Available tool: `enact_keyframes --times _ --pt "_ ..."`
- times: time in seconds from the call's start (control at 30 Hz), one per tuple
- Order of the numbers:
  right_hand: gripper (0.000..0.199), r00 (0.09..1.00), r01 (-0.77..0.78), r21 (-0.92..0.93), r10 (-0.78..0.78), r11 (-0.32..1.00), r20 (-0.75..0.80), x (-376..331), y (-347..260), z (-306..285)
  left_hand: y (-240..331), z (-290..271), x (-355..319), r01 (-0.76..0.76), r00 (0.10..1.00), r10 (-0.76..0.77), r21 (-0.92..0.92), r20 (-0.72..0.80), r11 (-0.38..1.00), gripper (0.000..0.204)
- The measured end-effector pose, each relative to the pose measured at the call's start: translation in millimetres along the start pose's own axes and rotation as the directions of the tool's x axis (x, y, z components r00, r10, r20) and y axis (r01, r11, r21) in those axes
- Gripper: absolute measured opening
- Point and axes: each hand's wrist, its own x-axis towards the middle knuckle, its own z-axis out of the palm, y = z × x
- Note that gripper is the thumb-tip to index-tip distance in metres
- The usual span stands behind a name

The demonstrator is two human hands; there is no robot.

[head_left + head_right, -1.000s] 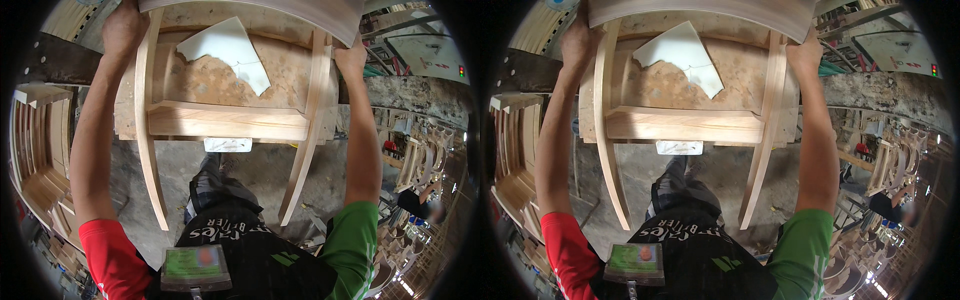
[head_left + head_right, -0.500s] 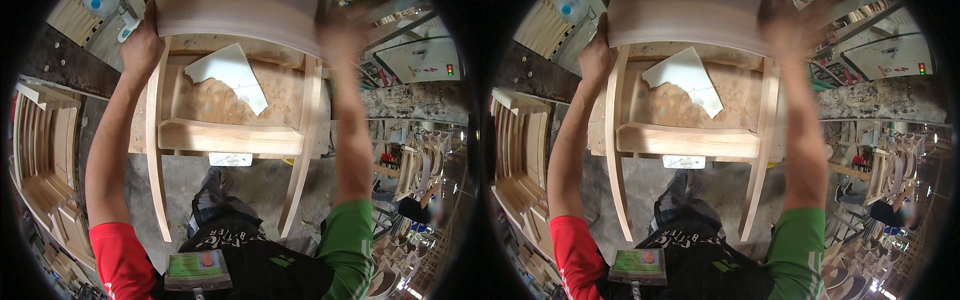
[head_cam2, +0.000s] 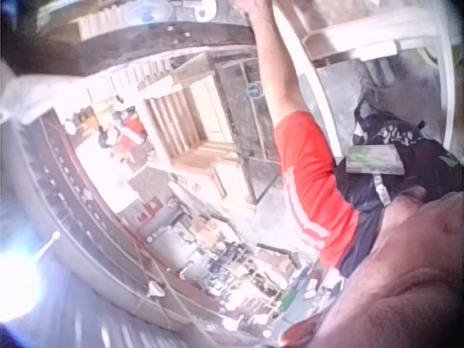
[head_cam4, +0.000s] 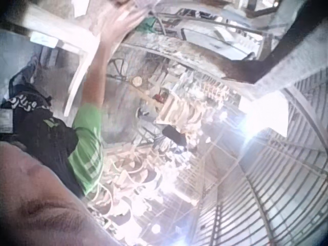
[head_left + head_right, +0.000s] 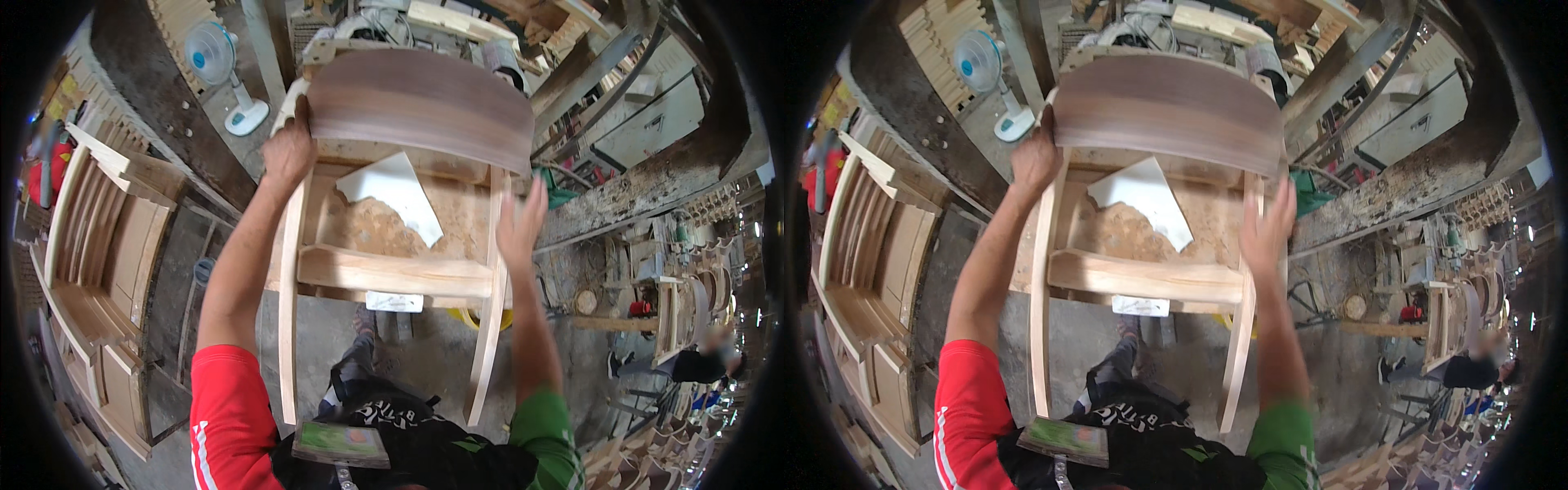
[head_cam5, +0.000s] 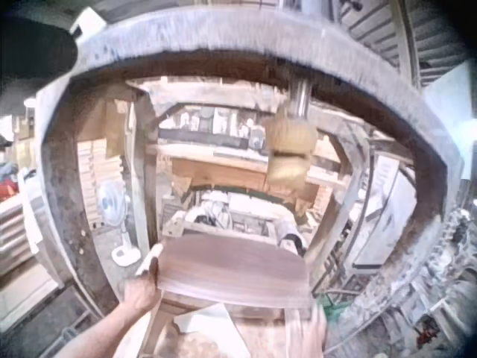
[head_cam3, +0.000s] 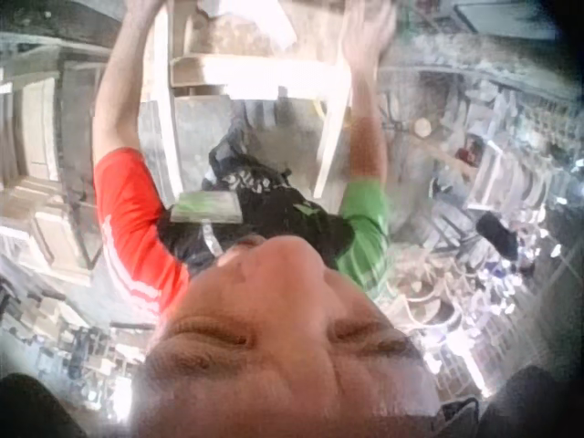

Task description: The person assembles wooden chair frames by attaching curved backrest pieces to the frame. They repeatedly pick up frames and backrests, align them, and place the assembled units on a nearby stack. The process is repeated for multiple chairs in a workshop setting.

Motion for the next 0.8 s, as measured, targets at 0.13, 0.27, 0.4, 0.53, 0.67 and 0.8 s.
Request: enact_keyframes --times 0.13,0.27,0.4,0.53,0.67,0.8 --pt "0.068 0.911 -0.303 -0.101 0.319 0.948 0.263 -200.0 72.0 -65.9 -7.5 -5.8 -52.2 -0.008 0.999 0.012 -0.117 0.036 0.993 0.074" --pt "0.051 0.51 -0.759 -0.026 0.62 0.65 0.596 -366.4 63.8 -141.0 -59.9 -15.9 -211.8 0.198 0.98 -0.178 -0.306 0.092 0.931 0.07" --pt "0.063 0.436 -0.884 0.114 0.713 0.453 0.55 -414.8 45.6 -138.6 -66.8 -47.0 -405.8 0.69 0.715 -0.482 -0.398 0.506 0.605 0.06" --pt "0.067 0.538 -0.801 0.032 0.695 0.598 0.477 -400.3 53.0 -137.4 -33.0 -61.1 -471.1 0.91 0.415 -0.497 -0.35 0.762 0.223 0.068" --pt "0.074 0.456 -0.856 0.032 0.724 0.516 0.517 -338.5 62.7 -131.9 -17.0 -57.6 -437.5 0.872 0.487 -0.479 -0.38 0.73 0.308 0.071" --pt "0.079 0.564 -0.792 0.117 0.644 0.599 0.517 -270.8 74.3 -121.9 -4.7 -41.5 -390.7 0.824 0.567 -0.453 -0.484 0.688 0.295 0.071"
